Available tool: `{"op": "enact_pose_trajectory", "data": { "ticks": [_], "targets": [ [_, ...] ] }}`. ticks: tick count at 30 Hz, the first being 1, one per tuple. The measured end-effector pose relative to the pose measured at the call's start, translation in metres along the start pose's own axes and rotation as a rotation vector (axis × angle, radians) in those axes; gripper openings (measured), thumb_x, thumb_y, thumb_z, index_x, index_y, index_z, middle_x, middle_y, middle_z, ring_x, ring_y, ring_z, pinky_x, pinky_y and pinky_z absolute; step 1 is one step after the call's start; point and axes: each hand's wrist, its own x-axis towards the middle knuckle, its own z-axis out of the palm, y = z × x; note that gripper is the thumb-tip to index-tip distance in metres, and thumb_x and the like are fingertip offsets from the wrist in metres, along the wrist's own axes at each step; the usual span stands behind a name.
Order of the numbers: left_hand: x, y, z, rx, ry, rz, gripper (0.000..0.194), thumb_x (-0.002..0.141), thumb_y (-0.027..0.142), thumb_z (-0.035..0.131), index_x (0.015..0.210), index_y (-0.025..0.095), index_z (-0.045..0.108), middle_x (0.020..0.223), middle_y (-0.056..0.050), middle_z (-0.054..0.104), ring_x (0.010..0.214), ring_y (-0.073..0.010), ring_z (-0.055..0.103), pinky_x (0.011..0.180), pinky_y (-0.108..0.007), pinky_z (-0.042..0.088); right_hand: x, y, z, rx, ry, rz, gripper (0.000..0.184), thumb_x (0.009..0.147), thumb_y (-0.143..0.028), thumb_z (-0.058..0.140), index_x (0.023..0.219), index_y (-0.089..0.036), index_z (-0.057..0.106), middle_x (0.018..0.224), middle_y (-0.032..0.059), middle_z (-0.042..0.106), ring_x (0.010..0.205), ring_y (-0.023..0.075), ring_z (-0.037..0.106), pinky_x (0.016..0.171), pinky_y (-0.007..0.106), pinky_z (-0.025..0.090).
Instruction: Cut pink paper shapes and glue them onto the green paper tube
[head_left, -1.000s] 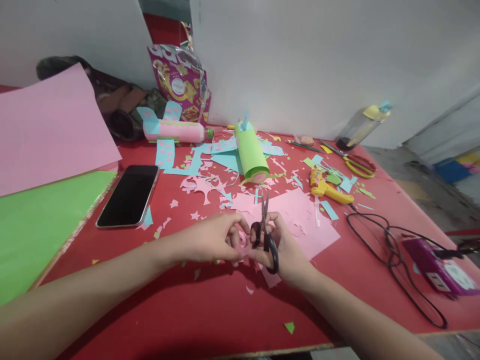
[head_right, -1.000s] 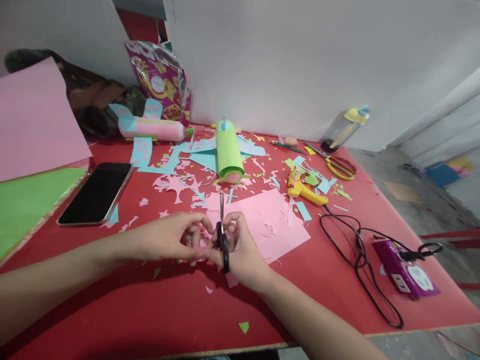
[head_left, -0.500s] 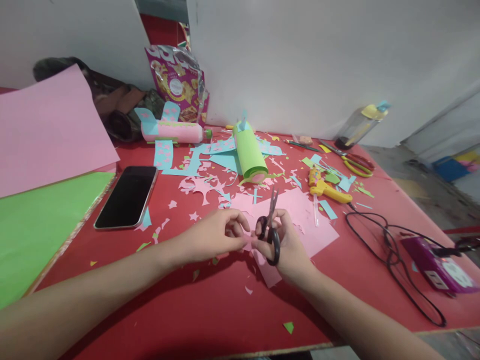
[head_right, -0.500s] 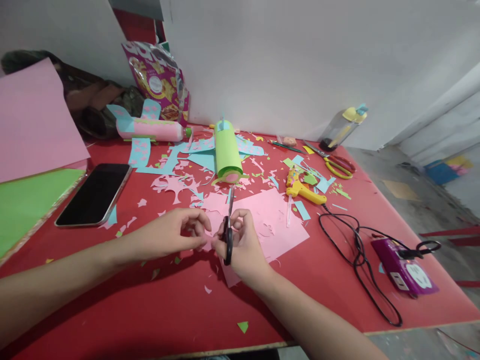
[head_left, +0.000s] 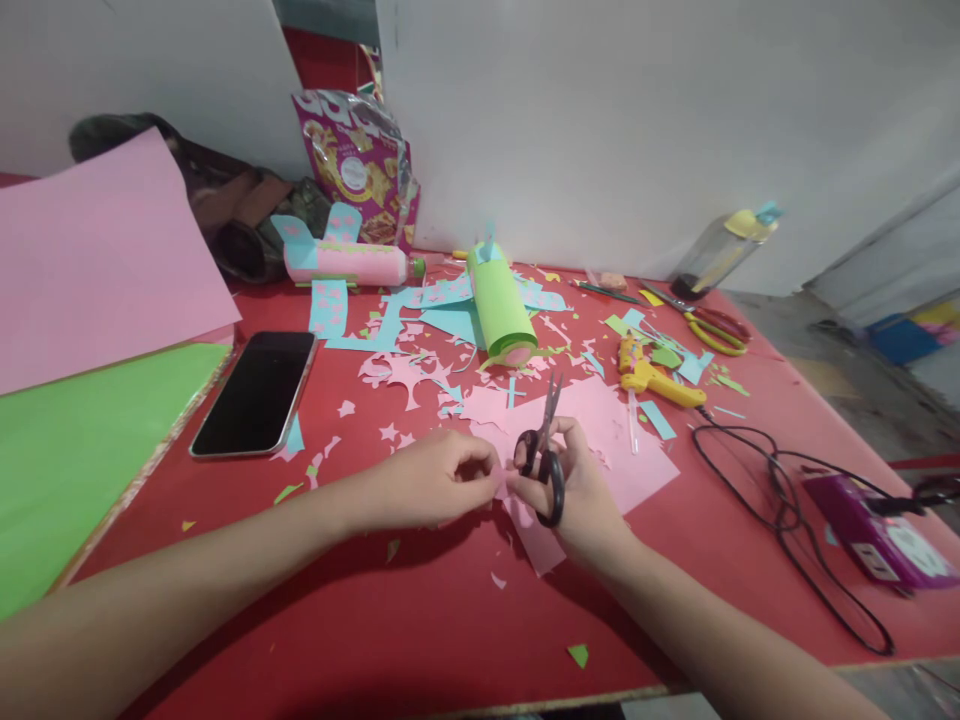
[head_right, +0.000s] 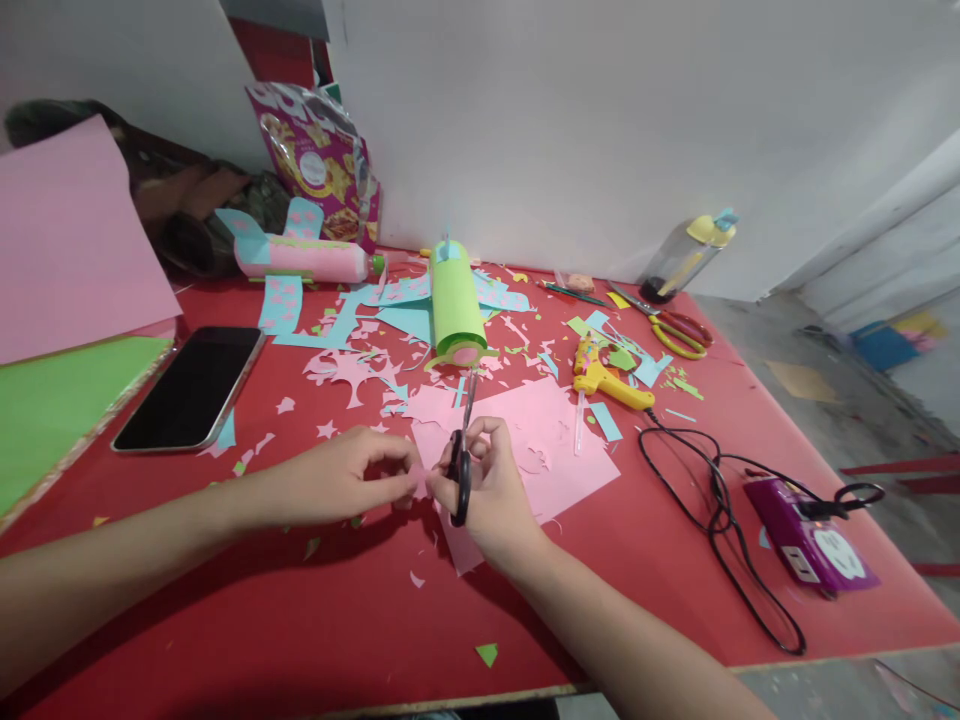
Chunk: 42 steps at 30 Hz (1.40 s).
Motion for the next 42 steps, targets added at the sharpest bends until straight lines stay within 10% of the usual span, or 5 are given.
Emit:
{"op": "enact_pose_trajectory", "data": {
  "ticks": [9,23,42],
  "targets": [
    [0.0,-0.001,-0.003,0.052,-0.07,0.079,0.03,0.079,0.031,0.04,0.056,0.014,0.049,0.048,0.002,0.05,0.047,-0.0087,0.045,0.047,-0.02,0.03,0.0,0.0,0.002,-0.026,-0.063,0.03,0.043,0.06,-0.017,0.067,0.078,-0.025,0.029,0.065,-0.0098,0.045,0.047,0.0052,0.042,0.044,0.018,0.035],
    [-0.004,0.003,-0.021,-0.303,0.346,-0.002,0.025,0.076,0.033,0.045,0.057,0.016,0.043,0.054,0.004,0.045,0.053,-0.0087,0.046,0.053,-0.021,0.04,-0.005,0.002,-0.004,0.131,-0.388,0.111,0.046,0.063,-0.049,0.066,0.084,-0.026,0.032,0.079,-0.0024,0.047,0.067,0.0109,0.05,0.063,0.027,0.04],
    [-0.009,0.003,-0.038,0.134,0.136,0.035,0.028,0.077,0.036,0.044,0.062,0.015,0.054,0.055,0.003,0.047,0.054,-0.0084,0.041,0.051,-0.018,0.031,-0.006,0.001,-0.009,0.104,-0.617,0.084,0.041,0.071,-0.052,0.057,0.091,-0.025,0.032,0.081,-0.001,0.045,0.068,0.0112,0.048,0.063,0.029,0.035]
  ]
}}
